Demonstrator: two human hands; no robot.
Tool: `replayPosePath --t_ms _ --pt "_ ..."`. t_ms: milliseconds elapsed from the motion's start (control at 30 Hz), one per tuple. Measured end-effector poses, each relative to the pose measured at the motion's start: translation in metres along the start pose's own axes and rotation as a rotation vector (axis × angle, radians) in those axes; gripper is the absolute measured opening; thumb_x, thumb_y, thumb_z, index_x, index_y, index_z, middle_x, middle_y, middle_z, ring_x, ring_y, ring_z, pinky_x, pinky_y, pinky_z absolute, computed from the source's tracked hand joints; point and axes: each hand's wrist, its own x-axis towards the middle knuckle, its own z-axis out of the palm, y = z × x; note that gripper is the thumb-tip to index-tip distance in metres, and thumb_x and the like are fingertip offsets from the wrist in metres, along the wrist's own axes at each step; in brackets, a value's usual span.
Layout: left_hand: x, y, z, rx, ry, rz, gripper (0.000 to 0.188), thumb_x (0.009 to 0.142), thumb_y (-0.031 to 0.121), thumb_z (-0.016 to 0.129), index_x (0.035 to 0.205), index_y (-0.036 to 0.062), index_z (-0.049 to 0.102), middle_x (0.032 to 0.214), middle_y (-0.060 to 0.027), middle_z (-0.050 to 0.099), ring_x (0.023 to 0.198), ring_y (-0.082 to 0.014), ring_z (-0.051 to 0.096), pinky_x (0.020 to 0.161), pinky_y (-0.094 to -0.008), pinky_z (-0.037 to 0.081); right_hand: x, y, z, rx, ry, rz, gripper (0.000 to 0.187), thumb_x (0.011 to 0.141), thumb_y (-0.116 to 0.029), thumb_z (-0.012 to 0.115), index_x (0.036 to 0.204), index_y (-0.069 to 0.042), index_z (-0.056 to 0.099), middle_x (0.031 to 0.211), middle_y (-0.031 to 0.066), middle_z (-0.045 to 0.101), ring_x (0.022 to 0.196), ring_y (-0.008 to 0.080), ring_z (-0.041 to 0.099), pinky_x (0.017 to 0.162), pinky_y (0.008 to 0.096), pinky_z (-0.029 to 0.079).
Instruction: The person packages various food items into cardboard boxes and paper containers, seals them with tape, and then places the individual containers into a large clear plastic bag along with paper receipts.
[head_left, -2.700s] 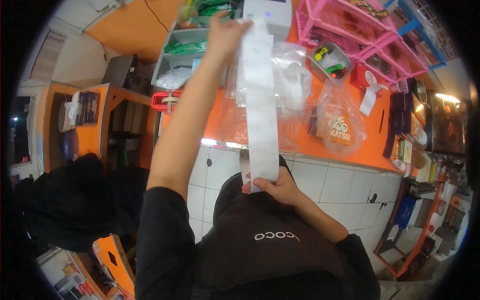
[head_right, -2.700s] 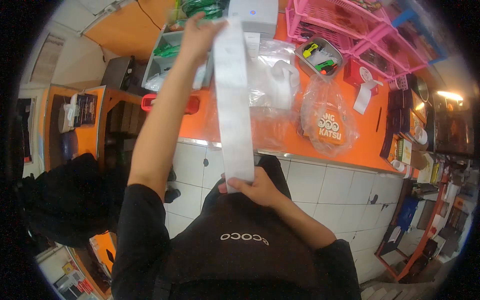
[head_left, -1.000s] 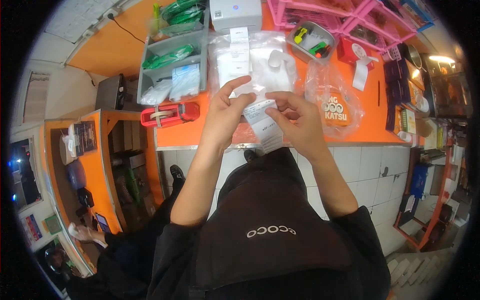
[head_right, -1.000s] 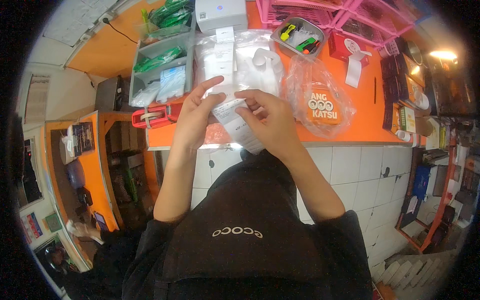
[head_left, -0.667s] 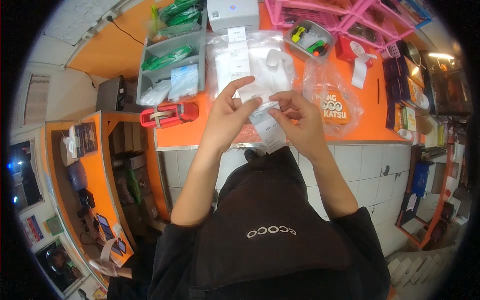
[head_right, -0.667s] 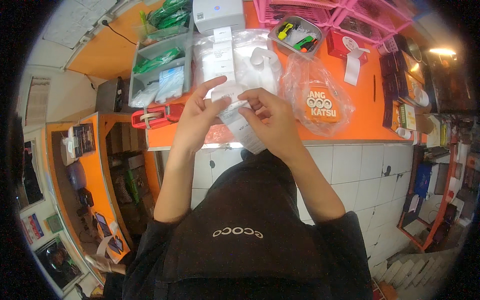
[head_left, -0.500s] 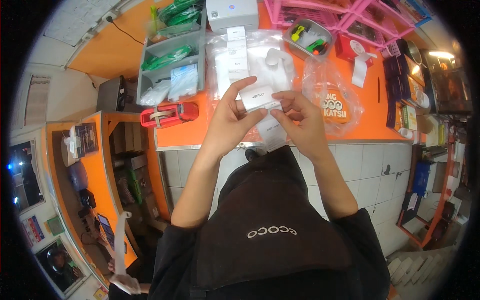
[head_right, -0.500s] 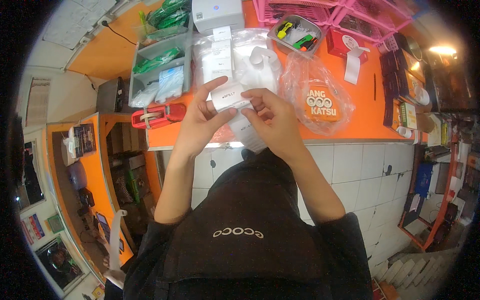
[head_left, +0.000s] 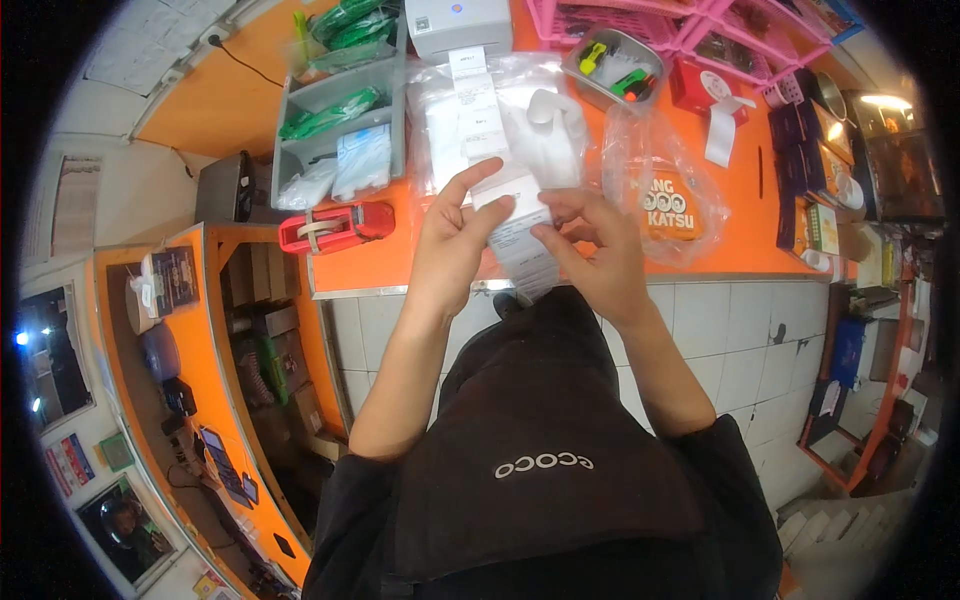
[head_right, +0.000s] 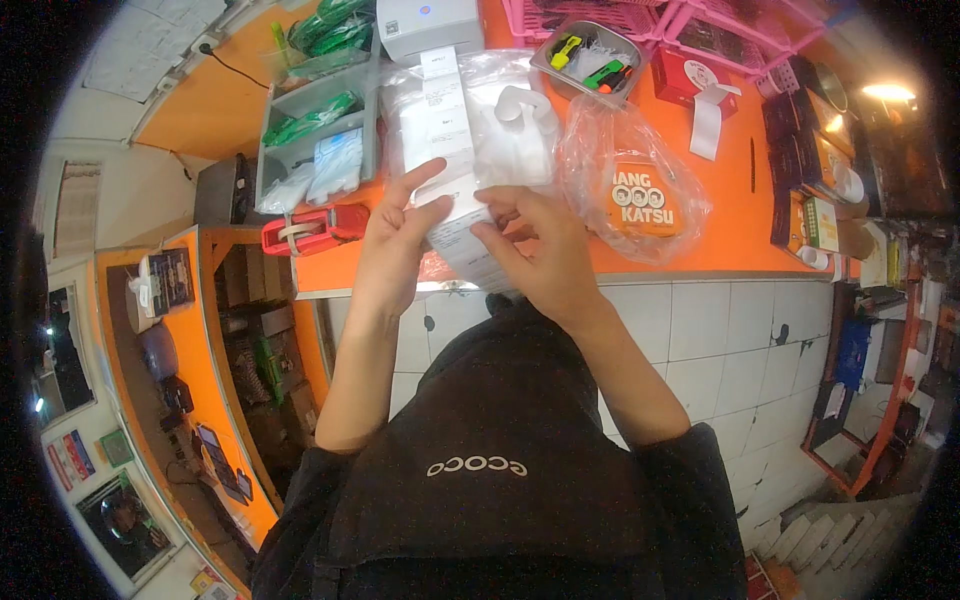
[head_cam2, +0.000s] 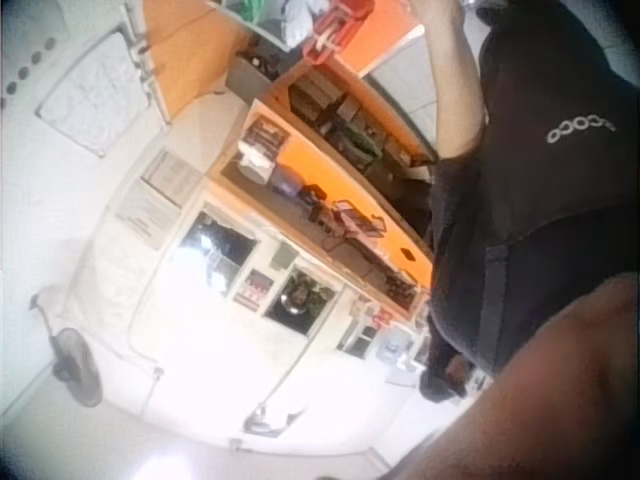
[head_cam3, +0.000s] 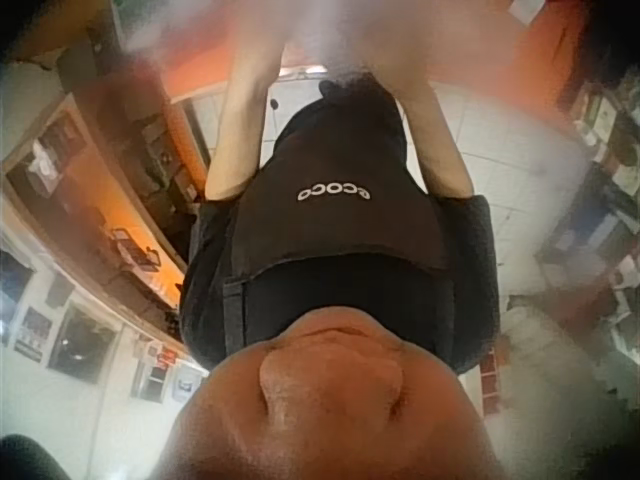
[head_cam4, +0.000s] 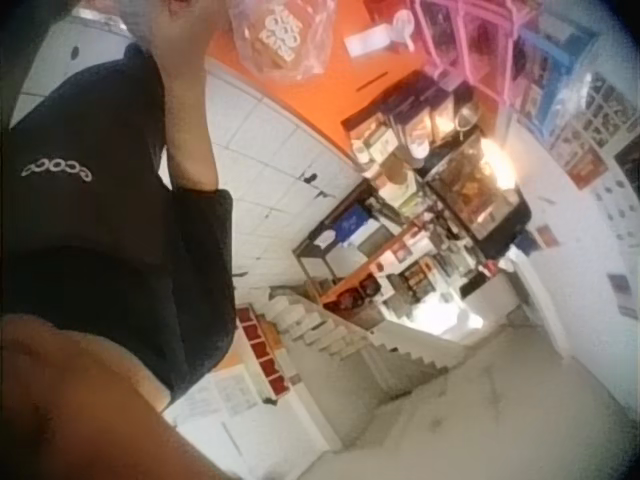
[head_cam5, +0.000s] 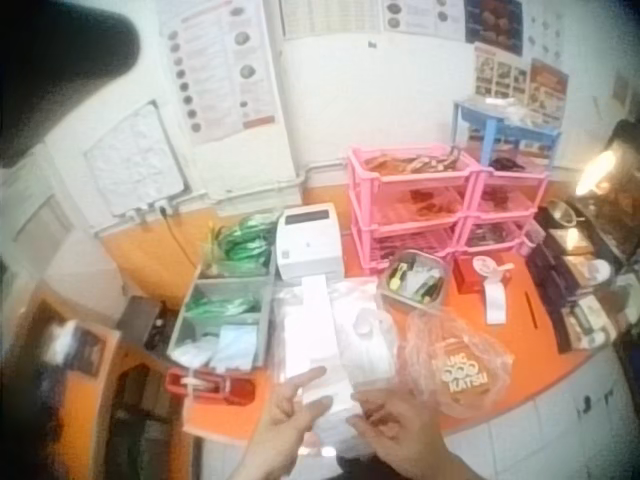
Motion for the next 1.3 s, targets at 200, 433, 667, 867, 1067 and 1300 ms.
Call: replayPosePath --t_ms 200,433,667,867,1067,1300 --pt "-0.002 -0.005 -0.003 -0.105 0.056 -0.091 0.043 0.098 0.005 0.055 0.141 0.0001 0.052 0.107 -0.0096 0.07 0.088 -0.0102 0.067 0.076 -0.0248 0.054 -0.001 0.013 0.003 -0.061 0.016 -0.082 0.022 0.085 -0.002 0.075 0.106 -0.002 0.071 0.099 0.0103 0.072 0.082 0.0183 0.068 0.071 0.0302 0.057" --pt "0.002 -0.02 -0.011 -0.017 0.063 -0.083 0.041 0.099 0.005 0.056 0.14 0.0015 0.053 0.101 -0.0078 0.072 0.082 -0.0106 0.068 0.071 -0.0256 0.054 -0.002 0.017 0.003 -0.217 0.089 -0.334 0.015 0.084 -0.001 0.075 0.097 -0.003 0.071 0.101 0.0108 0.066 0.087 0.0269 0.066 0.077 0.0363 0.054" --pt "0.022 -0.074 -0.068 0.482 0.113 -0.159 0.038 0.099 0.012 0.062 0.136 0.0058 0.055 0.087 -0.0052 0.07 0.073 -0.0093 0.064 0.066 -0.0263 0.052 -0.03 0.015 -0.023 -0.053 0.066 -0.36 0.013 0.088 -0.006 0.073 0.099 -0.004 0.067 0.097 0.009 0.064 0.092 0.0271 0.063 0.089 0.0403 0.049" --pt "0.04 -0.136 -0.075 1.203 0.147 0.176 0.053 0.09 0.005 0.065 0.14 0.0038 0.049 0.096 -0.0156 0.061 0.087 -0.0289 0.06 0.082 -0.0402 0.049 -0.04 0.124 -0.134 0.154 0.649 0.208 0.009 0.099 -0.012 0.064 0.104 -0.004 0.064 0.097 0.0009 0.065 0.09 0.0069 0.059 0.079 0.0266 0.051" --pt "0.037 -0.145 0.06 1.034 -0.183 0.926 0.047 0.076 0.0 0.068 0.122 0.0022 0.059 0.11 -0.0122 0.063 0.11 -0.0391 0.055 0.1 -0.052 0.041 -0.078 0.149 -0.153 0.339 0.606 0.498 0.011 0.099 -0.012 0.062 0.106 -0.004 0.062 0.096 0.0025 0.066 0.085 0.0094 0.062 0.075 0.0307 0.055" --pt "0.082 -0.178 0.138 1.181 -0.461 0.806 0.029 0.084 0.013 0.068 0.112 0.0052 0.064 0.109 -0.0143 0.066 0.098 -0.0335 0.064 0.09 -0.044 0.049 -0.093 0.156 -0.155 0.326 0.79 0.468 0.008 0.097 -0.006 0.061 0.105 -0.004 0.061 0.094 0.0042 0.067 0.083 0.012 0.064 0.073 0.0304 0.056"
